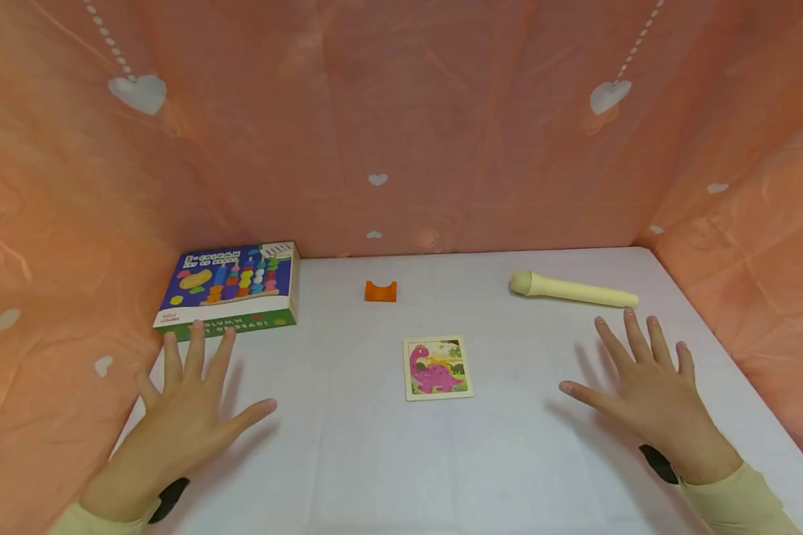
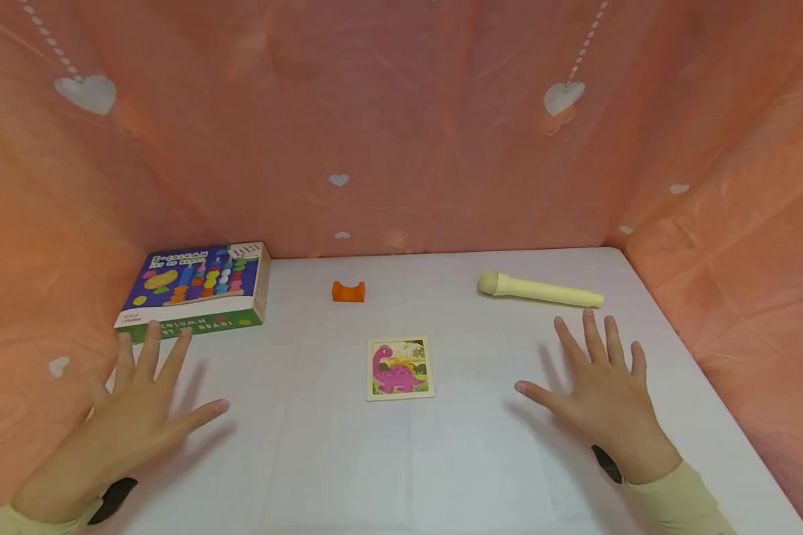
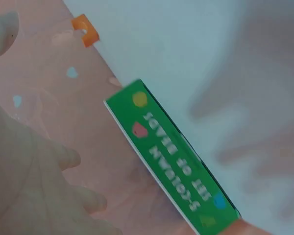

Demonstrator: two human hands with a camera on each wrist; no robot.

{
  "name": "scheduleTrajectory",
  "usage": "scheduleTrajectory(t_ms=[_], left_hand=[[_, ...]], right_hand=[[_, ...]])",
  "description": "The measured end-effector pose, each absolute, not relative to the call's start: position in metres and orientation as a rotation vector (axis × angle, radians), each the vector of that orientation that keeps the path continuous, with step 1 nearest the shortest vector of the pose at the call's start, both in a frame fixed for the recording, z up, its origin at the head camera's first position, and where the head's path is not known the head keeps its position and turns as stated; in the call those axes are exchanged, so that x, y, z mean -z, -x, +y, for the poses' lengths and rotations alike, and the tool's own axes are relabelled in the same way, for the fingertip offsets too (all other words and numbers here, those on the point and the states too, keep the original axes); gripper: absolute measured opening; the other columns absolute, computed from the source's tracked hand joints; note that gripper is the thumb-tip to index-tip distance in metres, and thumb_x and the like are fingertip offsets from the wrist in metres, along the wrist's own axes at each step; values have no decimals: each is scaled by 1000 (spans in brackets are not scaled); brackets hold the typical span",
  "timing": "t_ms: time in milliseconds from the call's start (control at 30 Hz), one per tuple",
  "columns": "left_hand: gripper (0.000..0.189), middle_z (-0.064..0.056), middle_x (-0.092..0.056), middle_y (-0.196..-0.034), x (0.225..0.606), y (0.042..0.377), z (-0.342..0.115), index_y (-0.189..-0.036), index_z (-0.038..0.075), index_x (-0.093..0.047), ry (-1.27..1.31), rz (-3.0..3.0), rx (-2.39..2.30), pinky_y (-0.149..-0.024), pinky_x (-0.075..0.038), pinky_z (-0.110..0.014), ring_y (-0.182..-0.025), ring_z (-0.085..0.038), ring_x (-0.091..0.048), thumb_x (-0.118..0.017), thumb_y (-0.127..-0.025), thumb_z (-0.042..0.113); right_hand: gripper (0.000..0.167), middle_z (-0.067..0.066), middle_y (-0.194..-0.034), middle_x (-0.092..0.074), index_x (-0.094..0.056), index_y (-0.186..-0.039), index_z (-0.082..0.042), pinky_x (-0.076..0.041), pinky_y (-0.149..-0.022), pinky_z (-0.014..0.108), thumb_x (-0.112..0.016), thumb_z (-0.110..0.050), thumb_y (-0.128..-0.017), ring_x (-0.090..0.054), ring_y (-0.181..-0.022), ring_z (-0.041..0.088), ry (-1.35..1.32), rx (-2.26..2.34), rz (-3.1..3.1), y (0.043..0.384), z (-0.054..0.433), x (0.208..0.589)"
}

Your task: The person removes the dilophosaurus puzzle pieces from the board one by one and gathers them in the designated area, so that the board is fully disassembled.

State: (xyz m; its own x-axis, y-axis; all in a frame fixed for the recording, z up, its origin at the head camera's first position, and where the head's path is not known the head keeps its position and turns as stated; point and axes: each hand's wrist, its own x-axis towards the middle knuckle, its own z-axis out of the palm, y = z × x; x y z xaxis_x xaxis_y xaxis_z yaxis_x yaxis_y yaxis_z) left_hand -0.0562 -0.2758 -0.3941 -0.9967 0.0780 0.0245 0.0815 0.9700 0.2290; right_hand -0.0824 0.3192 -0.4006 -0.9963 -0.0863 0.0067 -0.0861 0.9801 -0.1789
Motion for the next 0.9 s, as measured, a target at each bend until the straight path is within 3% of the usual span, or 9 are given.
scheduleTrajectory(t_ms=[267,500,667,900], left_hand=[[125,-24,20,-179,394,81,-228,-175,15,1,203,-3159,511,-111,8,-93,-159,-65,17,-62,-91,83],[119,-23,5,-181,415,99,-171,-175,16,-10,414,-3160,646,-125,3,-81,-165,-56,9,-62,-91,83],[111,-21,-6,-182,425,110,-140,-173,10,-19,570,-3148,761,-134,-10,-66,-169,-46,-1,-67,-96,72],[86,-11,-33,-177,431,124,-108,-168,8,-37,651,-3116,914,-132,-31,-51,-166,-30,-31,-68,-103,54]], right_hand=[[108,23,-180,-13,-30,-171,-13,-17,-124,75,-67,-77,-93,-11,-166,51,368,452,3137,99,268,412],[98,20,-178,-26,-43,-165,-9,-29,-128,65,-72,-70,-93,-26,-165,46,609,585,3052,117,216,430],[89,18,-174,-38,-53,-158,-4,-39,-124,63,-79,-59,-92,-36,-161,43,769,635,3015,127,185,433],[79,17,-165,-52,-61,-151,-6,-42,-123,59,-82,-53,-92,-47,-155,43,827,636,2937,131,159,433]])
